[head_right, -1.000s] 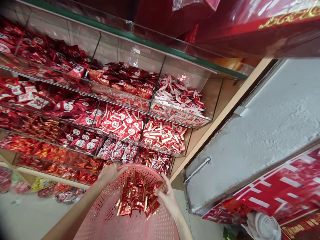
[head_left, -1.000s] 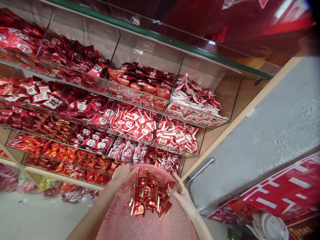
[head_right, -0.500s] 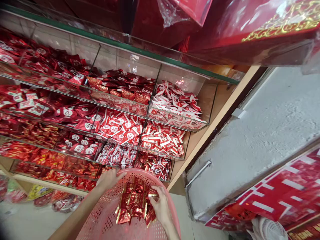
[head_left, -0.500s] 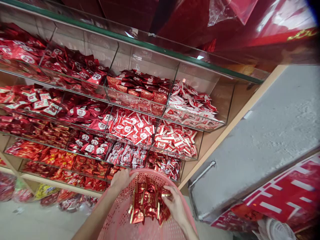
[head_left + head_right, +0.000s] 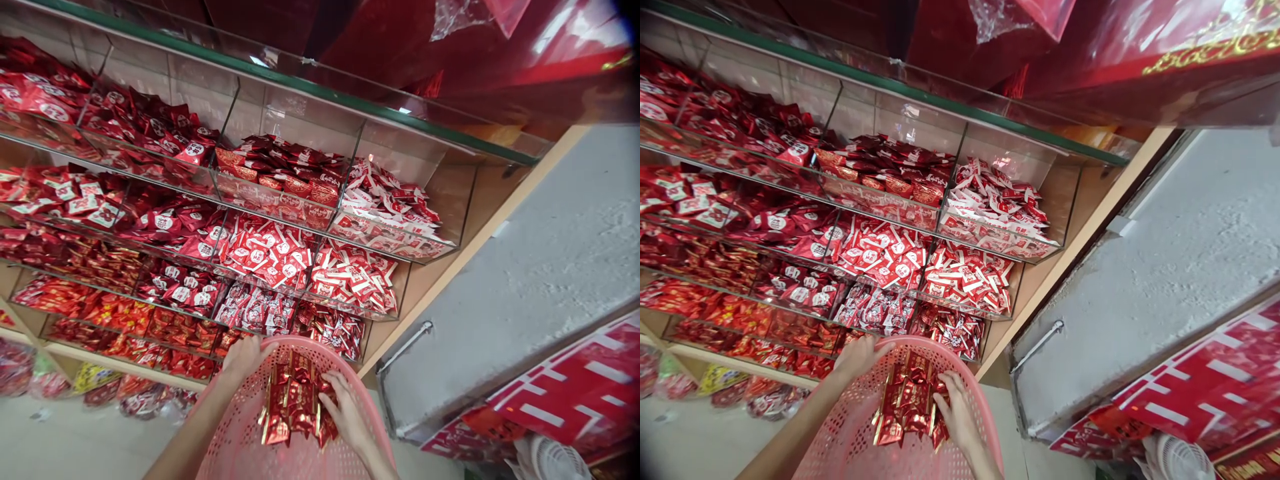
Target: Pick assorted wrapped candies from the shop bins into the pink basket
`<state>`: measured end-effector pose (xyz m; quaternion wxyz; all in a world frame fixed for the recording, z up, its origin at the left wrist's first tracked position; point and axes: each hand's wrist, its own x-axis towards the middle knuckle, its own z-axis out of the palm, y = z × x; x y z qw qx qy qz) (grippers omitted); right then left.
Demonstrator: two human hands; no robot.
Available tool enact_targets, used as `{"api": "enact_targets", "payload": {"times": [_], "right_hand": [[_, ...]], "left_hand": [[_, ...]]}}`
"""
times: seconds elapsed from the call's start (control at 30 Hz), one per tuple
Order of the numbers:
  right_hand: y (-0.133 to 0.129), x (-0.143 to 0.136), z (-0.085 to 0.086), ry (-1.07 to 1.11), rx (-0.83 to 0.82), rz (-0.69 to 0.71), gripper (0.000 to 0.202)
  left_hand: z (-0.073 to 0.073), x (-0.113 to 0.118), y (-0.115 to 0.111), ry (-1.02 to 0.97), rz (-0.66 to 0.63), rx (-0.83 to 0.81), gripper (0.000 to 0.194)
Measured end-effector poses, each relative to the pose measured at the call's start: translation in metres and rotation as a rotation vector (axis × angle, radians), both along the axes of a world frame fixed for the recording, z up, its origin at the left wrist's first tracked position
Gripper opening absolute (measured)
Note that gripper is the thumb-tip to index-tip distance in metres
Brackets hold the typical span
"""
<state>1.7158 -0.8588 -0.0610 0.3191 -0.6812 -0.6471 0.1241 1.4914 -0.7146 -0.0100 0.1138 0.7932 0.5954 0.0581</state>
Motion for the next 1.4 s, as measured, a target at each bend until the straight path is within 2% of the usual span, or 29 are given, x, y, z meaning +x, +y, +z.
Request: {"api": "enact_targets", "payload": {"times": [0.13,0.27,0.37,0.47,0.63,0.77,0.97,1.2,1.3,1.4], "right_hand": [[0.0,-0.003,0.008,-0.222,0.017,0.032,0.035],[0.015,-0.009,0.037,-0.368,0.096,0.049,0.034],[0.047,-0.015,0.06,-0.424,0.161,0.02,0.027],[0.092,-0.017,0.071,-0.554,0.166,-0.039,0.026],[0.159,-0.015,0.065,-0.763,0.069,-0.149,0.03],[0.184,-0.012,0.051,-0.781,0.078,-0.164,0.035],[0.191,0.001,0.044,-0.766,0.108,-0.219,0.037],[0.162,0.015,0.047,-0.72,0.202,-0.214,0.032],[0.147,0.019,0.047,-0.583,0.3,-0.258,0.03],[0.133,0.022,0.047,-0.336,0.37,-0.29,0.028]], "left_hand": [[0.0,0.0,0.0,0.003,0.001,-0.006,0.065],[0.0,0.0,0.0,-0.003,-0.007,-0.014,0.066],[-0.001,0.0,0.001,-0.006,-0.008,-0.02,0.065],[-0.001,0.001,0.001,-0.008,-0.003,-0.018,0.064],[0.001,0.0,-0.001,-0.024,-0.007,-0.015,0.064],[0.001,-0.001,-0.001,-0.029,0.007,-0.02,0.064],[0.0,-0.002,0.0,-0.007,-0.025,0.025,0.065],[0.003,0.0,-0.001,-0.039,-0.01,-0.001,0.062],[0.001,0.001,0.0,-0.029,0.006,-0.008,0.063],[-0.001,0.0,0.002,-0.023,0.002,-0.009,0.064]]}}
